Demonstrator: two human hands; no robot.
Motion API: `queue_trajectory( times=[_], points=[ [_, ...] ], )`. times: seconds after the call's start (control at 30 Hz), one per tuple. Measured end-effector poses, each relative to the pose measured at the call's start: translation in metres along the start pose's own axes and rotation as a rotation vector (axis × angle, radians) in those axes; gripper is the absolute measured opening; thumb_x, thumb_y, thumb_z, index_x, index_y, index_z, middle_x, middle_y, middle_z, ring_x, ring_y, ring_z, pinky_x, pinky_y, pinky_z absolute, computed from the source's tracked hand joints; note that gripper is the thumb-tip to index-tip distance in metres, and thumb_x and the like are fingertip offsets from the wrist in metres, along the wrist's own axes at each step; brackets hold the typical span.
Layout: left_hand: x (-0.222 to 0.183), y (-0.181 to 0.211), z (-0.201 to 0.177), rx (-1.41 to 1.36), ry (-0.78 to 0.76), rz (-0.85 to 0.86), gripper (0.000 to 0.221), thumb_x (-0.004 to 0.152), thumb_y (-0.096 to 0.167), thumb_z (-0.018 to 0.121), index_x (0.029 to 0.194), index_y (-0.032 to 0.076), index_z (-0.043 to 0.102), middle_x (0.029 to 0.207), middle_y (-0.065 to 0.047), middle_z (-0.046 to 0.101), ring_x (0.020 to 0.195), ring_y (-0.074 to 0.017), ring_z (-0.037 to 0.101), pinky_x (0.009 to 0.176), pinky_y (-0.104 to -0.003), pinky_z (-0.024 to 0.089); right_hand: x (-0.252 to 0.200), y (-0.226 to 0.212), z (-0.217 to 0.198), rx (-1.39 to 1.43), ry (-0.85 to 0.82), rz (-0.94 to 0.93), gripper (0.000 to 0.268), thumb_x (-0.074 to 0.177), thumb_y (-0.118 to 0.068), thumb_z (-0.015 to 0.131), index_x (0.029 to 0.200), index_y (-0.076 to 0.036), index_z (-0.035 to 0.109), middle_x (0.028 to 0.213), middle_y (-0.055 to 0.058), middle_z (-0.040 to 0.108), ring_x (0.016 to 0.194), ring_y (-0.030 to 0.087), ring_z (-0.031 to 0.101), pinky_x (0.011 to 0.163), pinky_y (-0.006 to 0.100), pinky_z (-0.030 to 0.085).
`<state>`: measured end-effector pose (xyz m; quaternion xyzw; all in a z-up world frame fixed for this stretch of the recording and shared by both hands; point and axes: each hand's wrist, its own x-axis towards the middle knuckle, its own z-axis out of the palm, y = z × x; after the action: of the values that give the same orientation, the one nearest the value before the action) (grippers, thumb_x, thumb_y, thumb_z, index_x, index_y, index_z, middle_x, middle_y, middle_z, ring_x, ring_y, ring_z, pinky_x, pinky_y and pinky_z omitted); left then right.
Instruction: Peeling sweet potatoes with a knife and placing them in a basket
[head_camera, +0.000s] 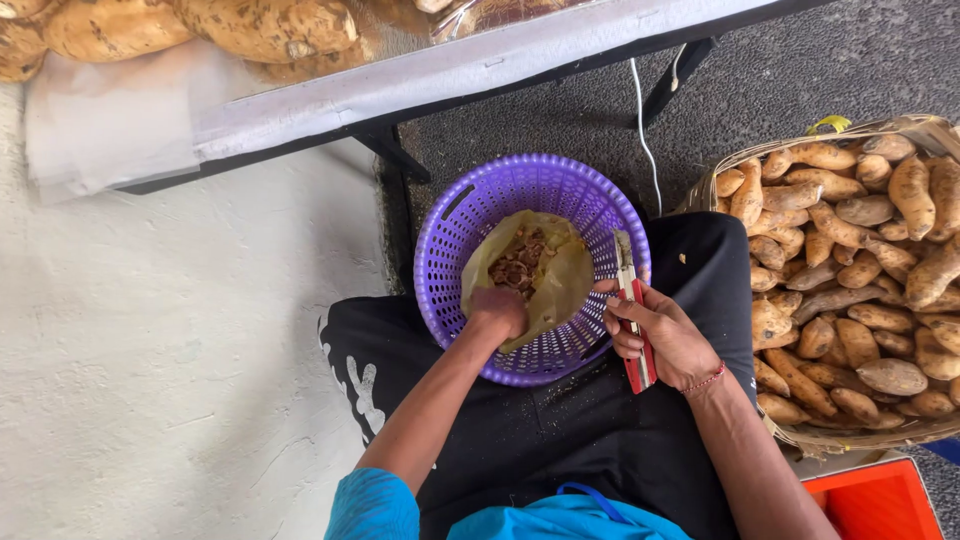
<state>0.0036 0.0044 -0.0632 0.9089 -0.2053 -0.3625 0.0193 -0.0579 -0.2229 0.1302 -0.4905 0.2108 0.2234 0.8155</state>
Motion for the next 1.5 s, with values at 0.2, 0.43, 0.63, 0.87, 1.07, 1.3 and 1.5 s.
queue_trajectory(
  times=[0.2,0.43,0.63,0.87,1.07,1.3,1.5],
  points=[
    [-0.024,0.008,-0.024,0.318,-0.018,-0.089,0.034,0.094,0.019,0.061,0.127,0.015,0.070,0.113,-0.009,0.071,0.105,-0.0346,0.066,0.093,-0.045,0.047,0.001,-0.001,0.003,-0.001,0.007,0.005,0.034,0.095,-0.002,0.060,0.129,0.006,0.057,0.069,0.013,0.053,0.042,0.007,0.039,0.039,0.025,0.038],
    [-0.047,0.039,-0.056,-0.511,-0.167,0.154,0.049,0.097,0.007,0.052,0.146,0.004,0.056,0.134,-0.030,0.062,0.122,-0.0480,0.062,0.097,-0.055,0.053,0.002,0.001,0.000,-0.005,0.012,0.001,0.034,0.095,-0.001,0.060,0.128,0.006,0.057,0.069,0.013,0.053,0.043,0.007,0.039,0.039,0.025,0.038],
    [0.001,0.058,-0.006,-0.586,-0.248,0.349,0.045,0.099,0.016,0.045,0.130,-0.010,0.065,0.113,-0.034,0.070,0.092,-0.0450,0.069,0.074,-0.049,0.056,0.000,0.002,0.001,0.017,0.010,-0.006,0.033,0.095,-0.001,0.062,0.127,0.006,0.057,0.069,0.013,0.053,0.042,0.006,0.039,0.039,0.025,0.039],
    [0.043,0.031,0.050,-0.262,-0.024,0.116,0.055,0.083,0.031,0.068,0.131,0.004,0.067,0.122,-0.026,0.069,0.116,-0.0433,0.067,0.093,-0.053,0.058,-0.001,-0.002,0.005,0.022,0.013,-0.002,0.032,0.094,0.000,0.062,0.125,0.005,0.057,0.069,0.012,0.053,0.042,0.006,0.039,0.039,0.025,0.038],
    [0.017,0.047,-0.003,-0.499,-0.068,0.090,0.038,0.095,0.020,0.051,0.108,-0.008,0.073,0.097,-0.028,0.072,0.093,-0.0418,0.073,0.080,-0.050,0.060,0.002,-0.004,0.003,0.021,0.021,-0.004,0.031,0.095,-0.002,0.063,0.124,0.005,0.058,0.068,0.013,0.053,0.041,0.006,0.039,0.038,0.025,0.039],
    [0.017,0.061,-0.022,-1.654,0.144,-0.514,0.095,0.089,0.055,0.069,0.149,-0.014,0.041,0.127,-0.035,0.061,0.111,-0.0432,0.068,0.085,-0.055,0.060,0.000,-0.003,0.004,0.025,0.025,0.000,0.032,0.094,-0.002,0.063,0.125,0.005,0.058,0.069,0.013,0.052,0.042,0.007,0.039,0.039,0.025,0.038],
    [-0.024,0.090,-0.047,-1.191,0.372,0.029,0.063,0.082,0.010,0.074,0.143,0.008,0.060,0.098,-0.019,0.074,0.111,-0.0404,0.069,0.096,-0.052,0.057,-0.001,-0.004,0.002,0.036,0.025,-0.041,0.034,0.092,-0.003,0.065,0.125,0.004,0.058,0.069,0.012,0.051,0.044,0.006,0.038,0.040,0.025,0.038]
  ],
)
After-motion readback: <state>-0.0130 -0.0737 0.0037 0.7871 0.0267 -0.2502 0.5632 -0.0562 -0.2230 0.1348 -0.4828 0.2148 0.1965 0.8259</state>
